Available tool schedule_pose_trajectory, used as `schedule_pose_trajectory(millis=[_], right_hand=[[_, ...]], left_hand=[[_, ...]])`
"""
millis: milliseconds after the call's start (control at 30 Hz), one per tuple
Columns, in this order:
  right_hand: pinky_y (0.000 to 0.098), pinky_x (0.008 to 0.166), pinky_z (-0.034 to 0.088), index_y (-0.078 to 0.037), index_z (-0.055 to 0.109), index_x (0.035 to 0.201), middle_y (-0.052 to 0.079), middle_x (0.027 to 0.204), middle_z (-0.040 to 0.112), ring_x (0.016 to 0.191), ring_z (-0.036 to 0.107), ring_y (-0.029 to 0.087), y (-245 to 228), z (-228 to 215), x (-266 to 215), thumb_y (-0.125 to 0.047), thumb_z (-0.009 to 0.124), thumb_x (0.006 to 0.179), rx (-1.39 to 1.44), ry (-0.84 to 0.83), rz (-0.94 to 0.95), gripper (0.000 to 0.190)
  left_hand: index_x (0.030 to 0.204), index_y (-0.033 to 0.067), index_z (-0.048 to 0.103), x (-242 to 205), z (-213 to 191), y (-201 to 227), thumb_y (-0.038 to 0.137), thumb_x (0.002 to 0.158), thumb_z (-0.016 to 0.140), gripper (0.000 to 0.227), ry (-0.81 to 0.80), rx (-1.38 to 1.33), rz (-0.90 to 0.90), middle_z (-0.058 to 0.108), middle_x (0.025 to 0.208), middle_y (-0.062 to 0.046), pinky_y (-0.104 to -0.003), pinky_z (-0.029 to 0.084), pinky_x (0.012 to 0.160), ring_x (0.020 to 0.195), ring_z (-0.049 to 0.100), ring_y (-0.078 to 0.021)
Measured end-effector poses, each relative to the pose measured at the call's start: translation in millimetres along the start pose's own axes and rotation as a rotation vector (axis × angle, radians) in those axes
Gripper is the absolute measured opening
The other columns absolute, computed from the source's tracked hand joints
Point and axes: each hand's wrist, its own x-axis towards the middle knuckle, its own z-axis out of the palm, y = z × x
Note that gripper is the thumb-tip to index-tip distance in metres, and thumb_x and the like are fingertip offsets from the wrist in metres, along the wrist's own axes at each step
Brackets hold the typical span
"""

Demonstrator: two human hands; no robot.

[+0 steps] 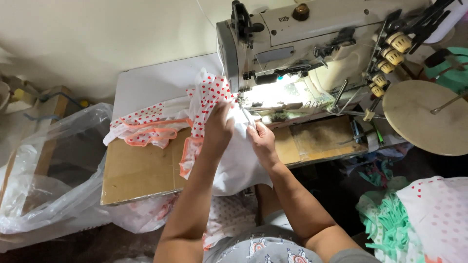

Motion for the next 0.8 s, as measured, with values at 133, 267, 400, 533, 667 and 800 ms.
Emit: schedule_pose_trajectory(millis=[133, 267, 400, 533, 667, 800], right_hand=[[0.0204, 0.043, 0.031, -0.013, 0.054, 0.066, -0.006, 0.053, 0.041, 0.048, 0.036, 0.005, 3, 1, 1, -0.013, 0.066, 0.095, -0.028, -0.01, -0.05, 0.032], [0.0224, 0.043, 0.032, -0.012, 0.055, 0.066, -0.004, 0.053, 0.043, 0.05, 0.037, 0.007, 27, -5, 5, -0.014, 0.066, 0.096, -0.058, -0.029, -0.057, 0.033], [0.0269, 0.043, 0.036, -0.011, 0.058, 0.068, 0.0, 0.051, 0.043, 0.05, 0.04, 0.01, 29, -9, -2, -0.016, 0.068, 0.095, -0.104, -0.064, -0.06, 0.03], [0.0273, 0.043, 0.037, -0.012, 0.057, 0.068, 0.0, 0.051, 0.042, 0.05, 0.042, 0.011, 28, -11, -11, -0.018, 0.066, 0.096, -0.13, -0.081, -0.046, 0.03], [0.0261, 0.043, 0.037, -0.012, 0.06, 0.07, -0.001, 0.052, 0.043, 0.051, 0.042, 0.01, 41, -16, -13, -0.015, 0.064, 0.097, -0.098, -0.106, -0.05, 0.027], [0.0258, 0.043, 0.038, -0.012, 0.06, 0.071, -0.001, 0.051, 0.043, 0.052, 0.042, 0.009, 50, -19, -9, -0.015, 0.064, 0.097, -0.097, -0.114, -0.054, 0.027]], left_hand=[[0.123, 0.0061, 0.066, 50, 26, -18, 0.013, 0.097, 0.051, 0.031, -0.371, 0.133, -0.262, 0.067, 0.122, -0.019, -0.049, 0.053, 0.101, 0.118, 0.064, -0.038], [0.14, 0.0116, 0.059, 58, 52, -46, 0.029, 0.098, 0.05, 0.046, -0.513, 0.475, -0.314, 0.056, 0.144, -0.016, -0.051, 0.043, 0.111, 0.137, 0.05, -0.0356], [0.142, 0.012, 0.059, 56, 51, -42, 0.029, 0.097, 0.047, 0.049, -0.48, 0.519, -0.301, 0.054, 0.146, -0.016, -0.051, 0.042, 0.111, 0.139, 0.048, -0.0346], [0.14, 0.0096, 0.061, 54, 54, -44, 0.03, 0.095, 0.052, 0.05, -0.407, 0.544, -0.239, 0.058, 0.141, -0.018, -0.051, 0.044, 0.107, 0.135, 0.052, -0.0359], [0.138, 0.0076, 0.062, 53, 54, -41, 0.027, 0.095, 0.05, 0.049, -0.407, 0.554, -0.236, 0.059, 0.14, -0.019, -0.05, 0.044, 0.107, 0.135, 0.053, -0.036], [0.137, 0.0077, 0.064, 54, 51, -39, 0.027, 0.095, 0.051, 0.048, -0.382, 0.572, -0.212, 0.059, 0.139, -0.018, -0.049, 0.045, 0.107, 0.134, 0.053, -0.0352]])
